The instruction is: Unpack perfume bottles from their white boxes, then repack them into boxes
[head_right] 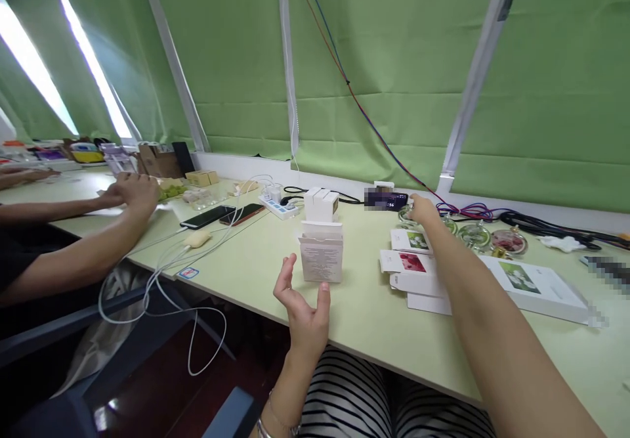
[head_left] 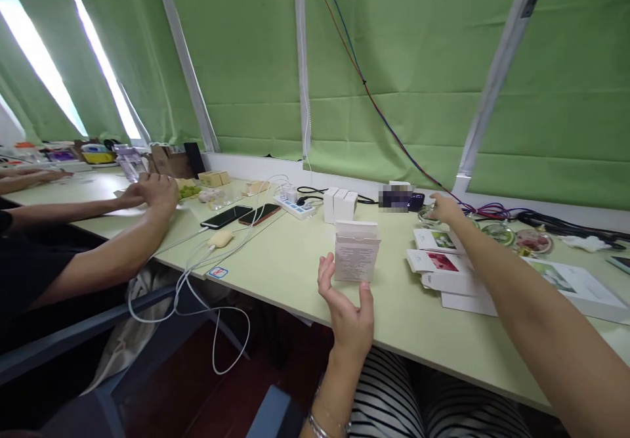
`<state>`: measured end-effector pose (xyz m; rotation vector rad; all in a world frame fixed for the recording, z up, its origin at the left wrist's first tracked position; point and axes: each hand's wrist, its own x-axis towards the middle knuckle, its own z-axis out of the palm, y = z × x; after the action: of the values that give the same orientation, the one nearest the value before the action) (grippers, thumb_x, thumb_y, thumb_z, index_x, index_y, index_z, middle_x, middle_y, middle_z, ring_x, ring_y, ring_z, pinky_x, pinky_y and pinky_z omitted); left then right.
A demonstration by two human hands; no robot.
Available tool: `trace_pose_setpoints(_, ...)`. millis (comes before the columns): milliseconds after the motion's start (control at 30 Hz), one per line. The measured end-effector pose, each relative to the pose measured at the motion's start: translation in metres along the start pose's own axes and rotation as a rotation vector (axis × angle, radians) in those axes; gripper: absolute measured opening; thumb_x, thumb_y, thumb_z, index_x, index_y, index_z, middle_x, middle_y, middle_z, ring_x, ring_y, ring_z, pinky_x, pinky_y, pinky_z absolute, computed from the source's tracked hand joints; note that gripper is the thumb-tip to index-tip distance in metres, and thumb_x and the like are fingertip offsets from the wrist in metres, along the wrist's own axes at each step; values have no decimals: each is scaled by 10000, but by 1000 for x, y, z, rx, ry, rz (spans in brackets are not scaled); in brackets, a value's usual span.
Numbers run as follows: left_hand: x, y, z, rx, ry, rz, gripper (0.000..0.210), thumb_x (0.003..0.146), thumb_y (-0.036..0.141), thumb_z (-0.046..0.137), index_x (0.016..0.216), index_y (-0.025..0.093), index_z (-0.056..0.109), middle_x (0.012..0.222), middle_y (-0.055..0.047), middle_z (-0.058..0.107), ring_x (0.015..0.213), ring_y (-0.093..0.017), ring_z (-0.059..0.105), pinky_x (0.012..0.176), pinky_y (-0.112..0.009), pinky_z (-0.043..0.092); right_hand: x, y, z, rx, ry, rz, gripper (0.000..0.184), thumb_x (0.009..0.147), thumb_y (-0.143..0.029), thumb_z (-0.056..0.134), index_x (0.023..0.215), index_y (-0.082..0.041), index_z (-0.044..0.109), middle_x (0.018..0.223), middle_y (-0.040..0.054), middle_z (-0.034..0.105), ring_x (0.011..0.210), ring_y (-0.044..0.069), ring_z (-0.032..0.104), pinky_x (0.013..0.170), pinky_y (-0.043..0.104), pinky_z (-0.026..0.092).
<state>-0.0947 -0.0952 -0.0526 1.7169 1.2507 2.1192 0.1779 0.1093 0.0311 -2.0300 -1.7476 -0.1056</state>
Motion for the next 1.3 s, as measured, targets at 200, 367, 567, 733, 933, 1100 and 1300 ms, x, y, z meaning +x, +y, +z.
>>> trace_pose_setpoints(200, 3, -5, 3, 23, 12, 55, 584, 792, 139, 517, 1275, 183, 193, 1370, -174, 272, 1344, -258, 167, 1079, -508, 189, -39, -11, -87, 20, 163, -78, 695, 700, -425, 646, 1249, -60, 424, 948, 107, 613, 887, 220, 572, 679, 284, 392)
trace_pose_setpoints(367, 3, 29, -2, -17, 45, 338, 438, 774, 90, 497, 1181, 192, 369, 1228, -121, 438, 1276, -265, 318, 1042, -491, 286, -137, 19, -138, 9, 211, -66, 769, 602, -467, 717, 1238, -134, 440, 763, 47, 595, 633, 173, 550, 540, 265, 367)
trace_pose_setpoints(567, 15, 101, 78, 133, -843, 636, 365, 844, 202, 417, 1191, 100, 463, 1230, -144, 516, 1239, -234, 379, 1058, -358, 294, -236, 70, -124, -37, 221, -54, 589, 632, -406, 653, 1164, -247, 455, 671, 1, 548, 533, 194, 527, 512, 287, 378)
trace_pose_setpoints(733, 25, 97, 190, 453, -1259, 422, 638, 760, 508, 534, 1261, 125, 438, 1405, -170, 328, 1332, -325, 167, 1077, -493, 135, -261, 91, -101, 15, 140, -5, 590, 664, -433, 585, 1184, -205, 423, 687, -3, 537, 558, 199, 551, 522, 281, 399)
trace_pose_setpoints(933, 26, 72, 228, 649, -1432, 210, 643, 567, 484, 662, 1139, 206, 560, 1469, -148, 187, 1302, -464, 126, 929, -722, 74, -267, 96, -92, 72, 130, 48, 553, 698, -415, 550, 1196, -213, 419, 699, -13, 539, 601, 190, 570, 559, 279, 424)
trace_pose_setpoints(1100, 34, 58, 208, 715, -1451, 180, 626, 583, 448, 618, 1162, 224, 541, 1487, -127, 128, 1322, -430, 79, 929, -718, 40, -268, 97, -90, 109, 132, 64, 577, 697, -423, 566, 1212, -208, 419, 706, -14, 548, 629, 190, 575, 581, 279, 432)
trace_pose_setpoints(1300, 53, 43, 186, 752, -1427, 154, 588, 576, 412, 611, 1142, 268, 544, 1492, -85, 133, 1331, -411, 74, 945, -698, 50, -261, 87, -82, 204, 113, 27, 546, 714, -426, 571, 1200, -220, 432, 800, 24, 599, 699, 211, 593, 644, 313, 458)
